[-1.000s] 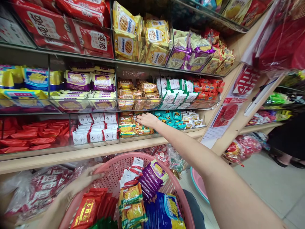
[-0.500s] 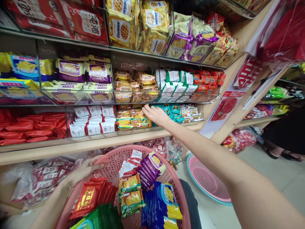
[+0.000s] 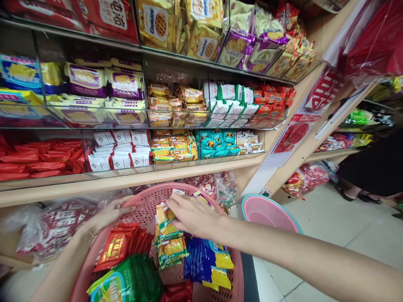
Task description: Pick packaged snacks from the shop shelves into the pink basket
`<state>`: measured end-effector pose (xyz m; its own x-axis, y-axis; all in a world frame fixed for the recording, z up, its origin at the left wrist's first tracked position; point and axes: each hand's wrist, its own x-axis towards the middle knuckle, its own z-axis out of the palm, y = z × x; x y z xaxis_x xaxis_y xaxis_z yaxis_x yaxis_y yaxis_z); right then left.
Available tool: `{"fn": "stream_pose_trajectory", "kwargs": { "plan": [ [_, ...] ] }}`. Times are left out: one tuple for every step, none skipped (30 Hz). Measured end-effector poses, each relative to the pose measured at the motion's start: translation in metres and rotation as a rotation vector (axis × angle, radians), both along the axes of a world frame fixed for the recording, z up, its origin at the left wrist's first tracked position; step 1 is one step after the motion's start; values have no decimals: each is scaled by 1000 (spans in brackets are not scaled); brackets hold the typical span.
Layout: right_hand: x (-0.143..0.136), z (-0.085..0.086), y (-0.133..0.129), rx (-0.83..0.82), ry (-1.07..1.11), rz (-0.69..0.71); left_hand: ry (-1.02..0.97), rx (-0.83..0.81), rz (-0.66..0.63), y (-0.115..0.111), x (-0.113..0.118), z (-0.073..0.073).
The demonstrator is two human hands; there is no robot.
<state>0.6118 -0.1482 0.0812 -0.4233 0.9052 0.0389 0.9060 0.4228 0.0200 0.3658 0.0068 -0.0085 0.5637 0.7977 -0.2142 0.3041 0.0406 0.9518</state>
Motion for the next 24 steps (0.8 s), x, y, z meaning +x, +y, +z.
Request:
{"fn": "stream_pose_trajectory", "kwargs": {
  "plan": [
    [-6, -9, -1, -62, -19, 4, -4, -6, -3, -1, 0, 1],
    [-10, -17, 1, -115, -45, 1, -5, -8, -4, -2, 0, 2],
    [-14, -24, 3, -157, -78, -7, -5, -6, -2, -3, 1, 3],
    [-17, -31, 7, -190, -113, -15, -3, 1, 5, -3, 1, 4],
    [-20, -36, 11, -212, -147, -24, 2, 10, 13, -3, 1, 4],
    [-22, -41, 14, -227, -179, -32, 6, 23, 23, -3, 0, 3],
    [-25, -44, 17, -235, -204, -39, 7, 36, 32, -2, 0, 2],
    [-28, -48, 20, -237, -220, -43, 7, 47, 43, -1, -1, 1],
    [-31, -50, 22, -236, -228, -46, 5, 56, 48, 0, -2, -1],
    [-34, -53, 23, -232, -230, -45, 5, 62, 47, 1, -3, -3],
    [-36, -56, 24, -226, -231, -44, 5, 64, 40, 2, -4, -4],
    [-38, -58, 25, -221, -231, -44, 5, 62, 27, 2, -4, -6],
    [-40, -61, 26, -216, -233, -49, 3, 58, 13, 3, -5, -7],
    [-41, -64, 27, -210, -235, -54, 1, 52, 1, 3, -5, -8],
    [-41, -67, 28, -204, -237, -61, -2, 46, -8, 4, -5, -9],
    [-41, -70, 30, -196, -239, -66, -7, 41, -12, 4, -5, -9],
    [-41, -73, 30, -191, -241, -68, -11, 37, -15, 4, -5, -9],
    [-40, -75, 31, -189, -246, -70, -13, 34, -16, 4, -5, -9],
    [-40, -77, 31, -188, -253, -71, -14, 33, -15, 4, -5, -9],
    [-39, -79, 30, -191, -262, -73, -15, 33, -12, 4, -5, -9],
    [-39, -79, 29, -195, -270, -76, -16, 34, -10, 4, -5, -9],
    [-39, -78, 27, -198, -271, -79, -19, 34, -9, 4, -5, -8],
    [-39, -75, 25, -199, -264, -82, -24, 27, -7, 4, -5, -8],
    [-39, -70, 23, -197, -248, -86, -31, 16, -6, 4, -5, -8]
  ]
}}
